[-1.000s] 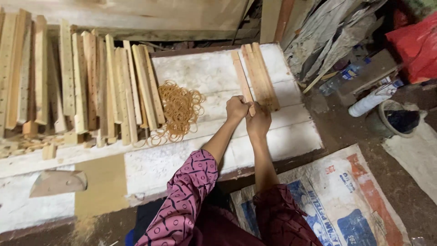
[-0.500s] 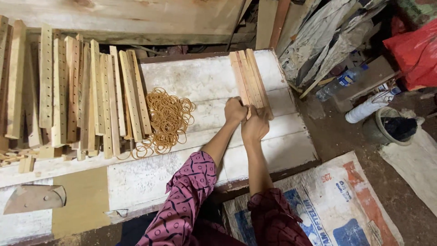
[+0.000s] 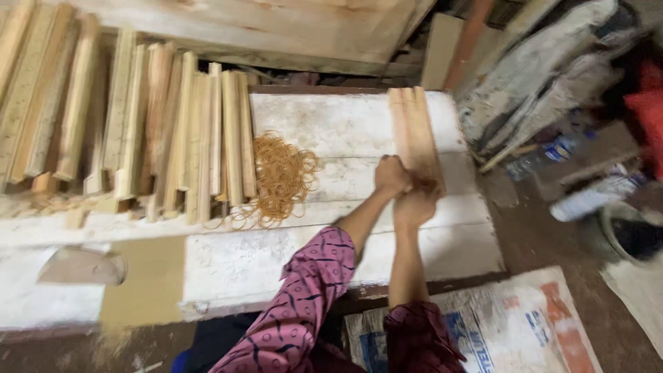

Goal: Wrapping rubber bands around wooden slats

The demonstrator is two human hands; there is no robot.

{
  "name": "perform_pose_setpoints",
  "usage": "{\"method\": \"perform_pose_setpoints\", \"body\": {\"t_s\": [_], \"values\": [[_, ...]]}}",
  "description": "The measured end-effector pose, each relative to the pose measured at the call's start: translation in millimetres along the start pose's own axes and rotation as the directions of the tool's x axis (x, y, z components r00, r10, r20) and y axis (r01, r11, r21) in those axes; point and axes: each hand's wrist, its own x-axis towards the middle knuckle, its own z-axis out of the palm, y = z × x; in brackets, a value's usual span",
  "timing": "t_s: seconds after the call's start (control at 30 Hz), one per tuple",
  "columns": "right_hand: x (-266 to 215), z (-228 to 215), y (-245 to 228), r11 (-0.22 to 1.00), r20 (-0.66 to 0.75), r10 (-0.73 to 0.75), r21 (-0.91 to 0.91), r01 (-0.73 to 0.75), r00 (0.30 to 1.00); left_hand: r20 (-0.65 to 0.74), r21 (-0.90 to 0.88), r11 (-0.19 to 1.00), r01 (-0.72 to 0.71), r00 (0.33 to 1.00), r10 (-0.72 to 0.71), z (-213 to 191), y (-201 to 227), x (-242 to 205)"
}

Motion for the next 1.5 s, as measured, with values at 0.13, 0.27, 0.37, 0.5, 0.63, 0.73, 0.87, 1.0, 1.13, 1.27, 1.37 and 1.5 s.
{"method": "perform_pose_setpoints", "body": {"t_s": [0.13,0.27,0.37,0.5,0.63,0.73,0.87,1.0,1.13,1.27,1.37,1.5], "values": [[2.2,9.1,9.7,0.964,-0.162,-0.262,-0.078,0.252,0.951,0.006,-0.115,0.993,-0.016,1.0,0.017,-23.7,1.3,-28.7],[-1.8,-10.3,1.1,0.947,-0.266,-0.322,-0.093,0.308,0.909,-0.382,0.116,0.969,-0.219,0.891,0.247,6.5,-41.2,-29.4],[-7.0,-10.9,-8.5,0.904,-0.249,-0.41,0.017,0.427,0.877,-0.127,-0.128,0.983,-0.135,0.985,0.118,-65.3,-40.8,-72.6],[-47.1,-31.8,-52.5,0.833,0.005,-0.527,0.204,0.515,0.85,-0.153,-0.167,0.973,-0.16,0.979,0.134,-147.7,-62.2,-144.8],[-89.5,-77.3,-143.3,0.785,0.351,-0.483,0.579,0.219,0.803,-0.379,-0.238,0.948,-0.212,0.919,0.11,-200.3,-102.7,-186.7],[-105.0,-143.8,-222.9,0.607,0.349,-0.527,0.793,0.056,0.775,-0.686,-0.336,0.899,-0.281,0.727,-0.029,-258.3,-119.3,-227.7],[-138.6,-173.5,-319.5,0.274,0.49,-0.634,0.866,-0.419,0.599,-0.904,-0.412,0.837,-0.36,0.276,-0.326,-336.5,-147.1,-264.4],[-149.7,-201.2,-397.1,0.429,0.415,-0.675,0.893,-0.133,0.61,-0.83,-0.549,0.734,-0.4,0.157,-0.535,-356.2,-201.5,-241.7],[-156.0,-184.5,-440.2,0.534,0.565,-0.623,0.813,-0.232,0.541,-0.746,-0.643,0.585,-0.494,0.228,-0.626,-372.4,-212.8,-235.0],[-149.6,-185.7,-440.5,0.495,0.651,-0.608,0.758,-0.425,0.453,-0.733,-0.663,0.572,-0.484,0.264,-0.626,-366.6,-261.9,-210.7],[-132.9,-217.1,-430.0,0.518,0.701,-0.568,0.711,-0.475,0.431,-0.661,-0.747,0.544,-0.382,0.336,-0.671,-368.2,-244.6,-217.8],[-121.0,-217.4,-403.0,0.558,0.708,-0.579,0.705,-0.437,0.404,-0.588,-0.808,0.45,-0.38,0.475,-0.655,-368.7,-175.0,-249.7]]}}
